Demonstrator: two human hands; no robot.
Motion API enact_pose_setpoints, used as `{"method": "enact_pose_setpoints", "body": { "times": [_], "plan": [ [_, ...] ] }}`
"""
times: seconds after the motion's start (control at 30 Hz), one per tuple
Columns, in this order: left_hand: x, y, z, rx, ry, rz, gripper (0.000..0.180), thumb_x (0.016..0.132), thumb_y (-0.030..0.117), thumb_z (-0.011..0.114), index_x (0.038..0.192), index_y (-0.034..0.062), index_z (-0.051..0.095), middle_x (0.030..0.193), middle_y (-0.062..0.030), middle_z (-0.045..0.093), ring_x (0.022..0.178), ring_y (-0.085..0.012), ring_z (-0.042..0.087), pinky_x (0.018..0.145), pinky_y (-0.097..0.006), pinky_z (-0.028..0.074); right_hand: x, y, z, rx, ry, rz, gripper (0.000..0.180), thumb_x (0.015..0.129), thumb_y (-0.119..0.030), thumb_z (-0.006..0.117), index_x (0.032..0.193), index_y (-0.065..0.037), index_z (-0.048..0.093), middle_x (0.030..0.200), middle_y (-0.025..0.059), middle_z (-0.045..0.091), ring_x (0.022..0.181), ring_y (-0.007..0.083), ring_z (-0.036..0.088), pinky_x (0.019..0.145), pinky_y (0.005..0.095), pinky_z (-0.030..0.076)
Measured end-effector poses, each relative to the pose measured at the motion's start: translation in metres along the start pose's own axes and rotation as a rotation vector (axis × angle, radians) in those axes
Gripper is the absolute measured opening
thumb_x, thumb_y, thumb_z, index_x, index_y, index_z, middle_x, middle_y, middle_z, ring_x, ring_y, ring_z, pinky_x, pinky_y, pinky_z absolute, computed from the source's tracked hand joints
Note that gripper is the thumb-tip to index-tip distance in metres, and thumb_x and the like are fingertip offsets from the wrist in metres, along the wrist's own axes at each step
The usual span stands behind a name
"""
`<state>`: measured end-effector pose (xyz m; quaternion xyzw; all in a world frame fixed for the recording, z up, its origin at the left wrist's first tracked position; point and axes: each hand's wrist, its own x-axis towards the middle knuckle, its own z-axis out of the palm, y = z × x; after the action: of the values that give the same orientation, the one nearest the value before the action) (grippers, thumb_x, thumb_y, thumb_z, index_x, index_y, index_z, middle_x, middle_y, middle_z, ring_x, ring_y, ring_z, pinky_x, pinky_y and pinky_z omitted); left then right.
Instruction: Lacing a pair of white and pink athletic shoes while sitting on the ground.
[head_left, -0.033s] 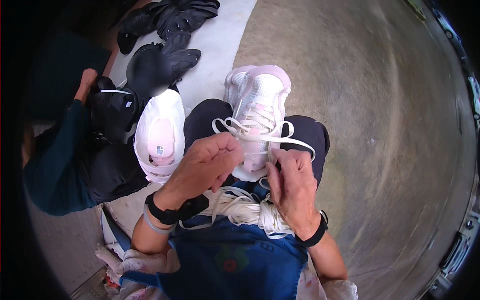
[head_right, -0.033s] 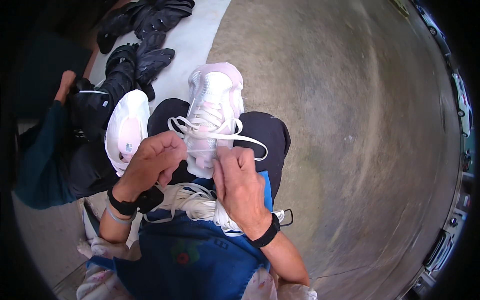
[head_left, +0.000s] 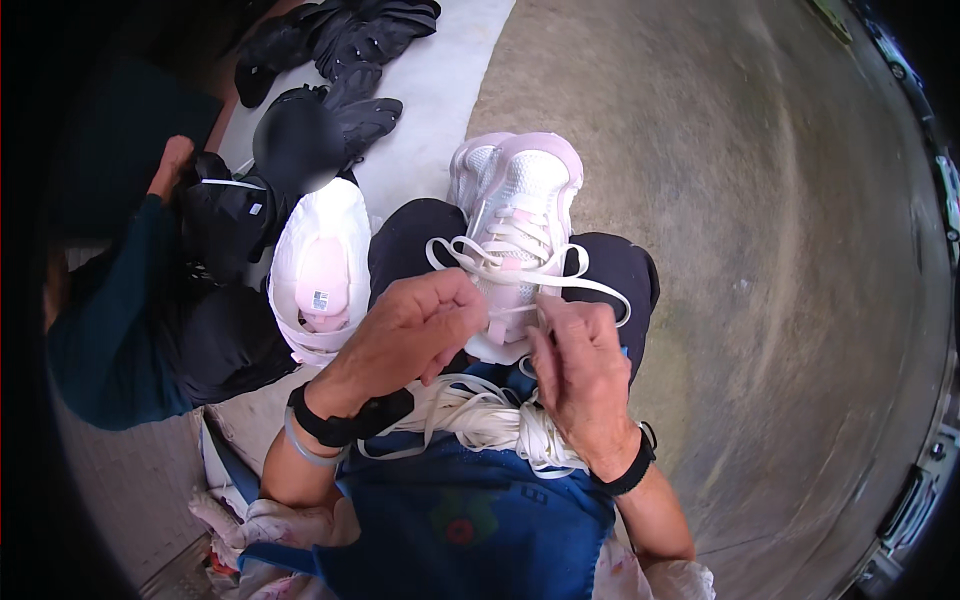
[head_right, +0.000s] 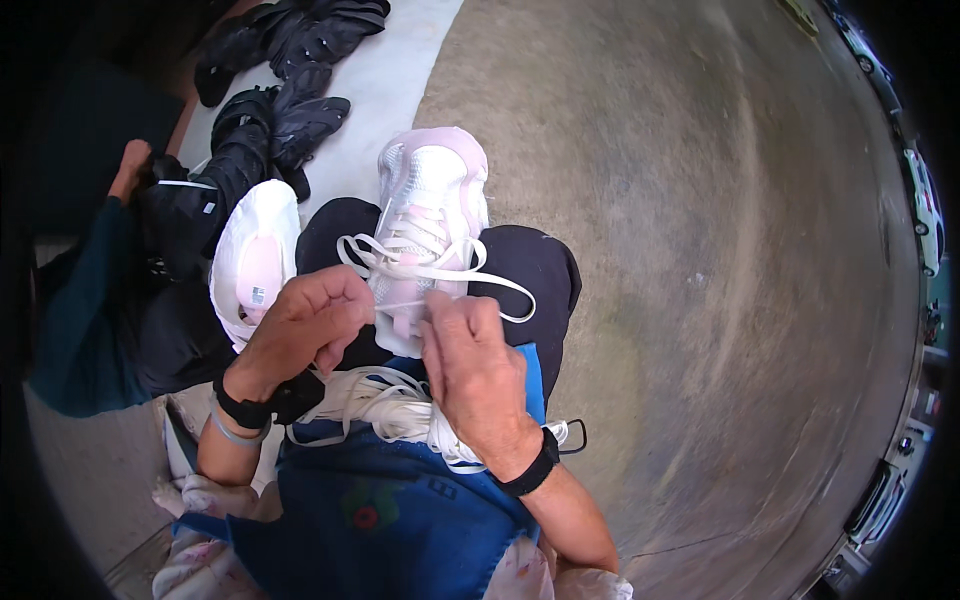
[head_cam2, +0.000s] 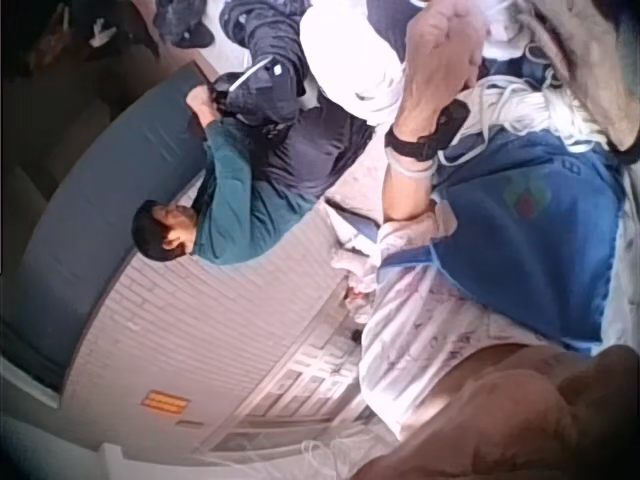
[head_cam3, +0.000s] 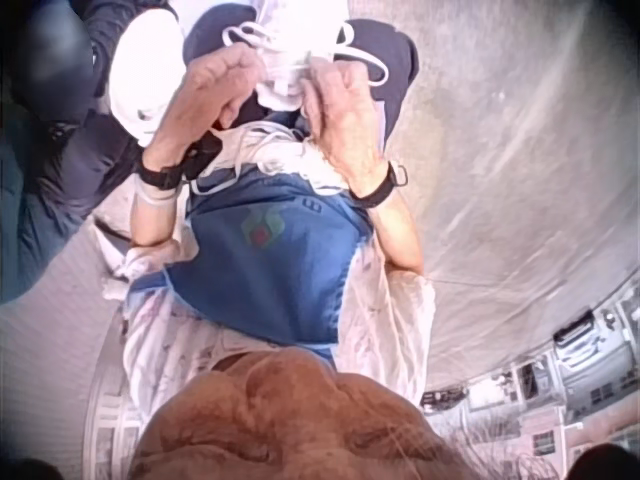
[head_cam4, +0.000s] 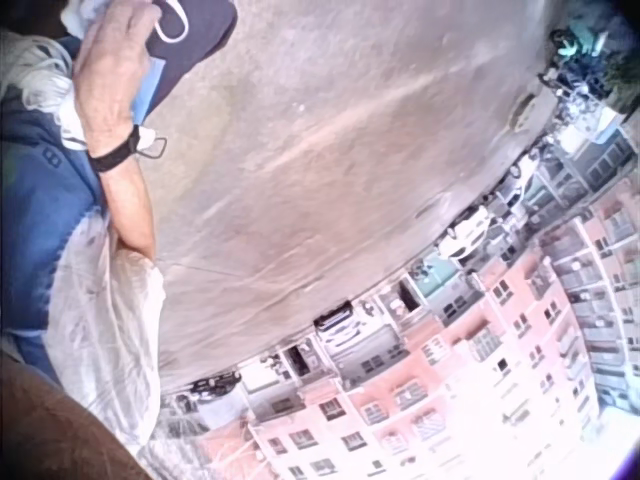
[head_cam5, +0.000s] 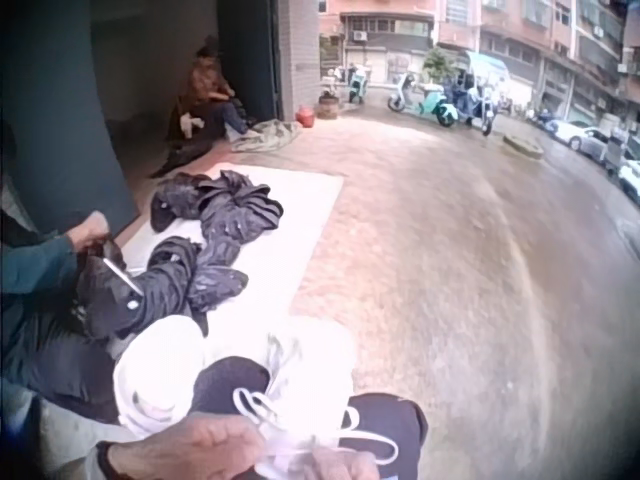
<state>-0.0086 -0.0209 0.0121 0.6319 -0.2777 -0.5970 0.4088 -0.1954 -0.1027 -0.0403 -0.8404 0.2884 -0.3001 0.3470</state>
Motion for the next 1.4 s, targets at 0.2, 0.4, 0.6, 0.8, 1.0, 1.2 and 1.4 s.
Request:
{"method": "enact_pose_setpoints", "body": {
  "times": [0.2, 0.4, 0.6, 0.8, 1.0, 1.2, 1.4],
  "plan": [
    [0.008, 0.010, -0.003, 0.111, -0.062, 0.176, 0.016, 0.098, 0.018, 0.054, 0.094, 0.0031, 0.058, 0.067, 0.0027, 0.052, 0.054, -0.0030, 0.046, 0.048, -0.020, 0.037, 0.025, -0.014, 0.006, 0.015, -0.122, -0.042, 0.023, 0.086, -0.005, 0.067, 0.109, -0.002, 0.063, 0.086, 0.0130, 0.055, 0.066, 0.0291, 0.061, 0.058, 0.0390, 0.052],
    [0.041, 0.016, -0.016, -0.006, -0.106, 0.265, 0.022, 0.099, 0.018, 0.054, 0.112, 0.0002, 0.055, 0.086, -0.0043, 0.062, 0.070, -0.0086, 0.057, 0.063, -0.022, 0.047, 0.052, -0.010, -0.005, 0.291, -0.143, 0.285, 0.016, 0.091, -0.009, 0.064, 0.082, 0.004, 0.064, 0.070, 0.0139, 0.057, 0.064, 0.0278, 0.058, 0.060, 0.0377, 0.046],
    [0.054, 0.033, -0.014, -0.178, 0.115, 0.312, 0.024, 0.097, 0.016, 0.054, 0.114, -0.0014, 0.055, 0.087, -0.0059, 0.065, 0.072, -0.0106, 0.061, 0.066, -0.023, 0.050, 0.088, -0.012, -0.007, 0.296, -0.234, 0.331, 0.019, 0.095, -0.009, 0.056, 0.083, 0.004, 0.064, 0.066, 0.0121, 0.057, 0.054, 0.0199, 0.058, 0.054, 0.0345, 0.045],
    [0.035, 0.015, -0.035, 0.315, 0.443, 0.234, 0.016, 0.093, 0.012, 0.058, 0.107, 0.0036, 0.061, 0.073, -0.0020, 0.062, 0.064, -0.0064, 0.058, 0.057, -0.021, 0.047, 0.083, -0.014, -0.023, 0.381, -0.045, 0.447, 0.019, 0.097, -0.010, 0.054, 0.099, 0.006, 0.064, 0.076, 0.0067, 0.064, 0.056, 0.0097, 0.057, 0.048, 0.0243, 0.046],
    [0.025, -0.019, -0.032, 0.434, 0.412, 0.422, 0.027, 0.087, 0.004, 0.063, 0.114, 0.0004, 0.061, 0.112, -0.0079, 0.060, 0.062, -0.0082, 0.056, 0.058, -0.023, 0.047, 0.043, 0.006, -0.028, 0.148, -0.102, 0.313, 0.015, 0.089, -0.005, 0.064, 0.102, 0.000, 0.068, 0.083, 0.0089, 0.060, 0.063, 0.0127, 0.056, 0.058, 0.0299, 0.048],
    [0.032, -0.031, -0.030, 0.534, 0.392, 0.520, 0.022, 0.085, 0.003, 0.066, 0.106, -0.0003, 0.063, 0.095, -0.0100, 0.062, 0.062, -0.0133, 0.054, 0.059, -0.027, 0.046, 0.041, 0.000, -0.016, -0.147, -0.137, 0.078, 0.020, 0.082, -0.004, 0.068, 0.102, -0.001, 0.067, 0.095, 0.0143, 0.061, 0.078, 0.0292, 0.064, 0.065, 0.0367, 0.052],
    [0.027, -0.028, -0.033, 0.514, 0.362, 0.477, 0.013, 0.088, 0.010, 0.064, 0.094, -0.0009, 0.061, 0.082, -0.0086, 0.061, 0.060, -0.0132, 0.056, 0.056, -0.029, 0.046, 0.044, 0.003, -0.013, -0.250, -0.131, -0.074, 0.015, 0.086, -0.001, 0.064, 0.099, 0.001, 0.057, 0.096, 0.0165, 0.059, 0.078, 0.0347, 0.065, 0.065, 0.0413, 0.053]
  ]
}}
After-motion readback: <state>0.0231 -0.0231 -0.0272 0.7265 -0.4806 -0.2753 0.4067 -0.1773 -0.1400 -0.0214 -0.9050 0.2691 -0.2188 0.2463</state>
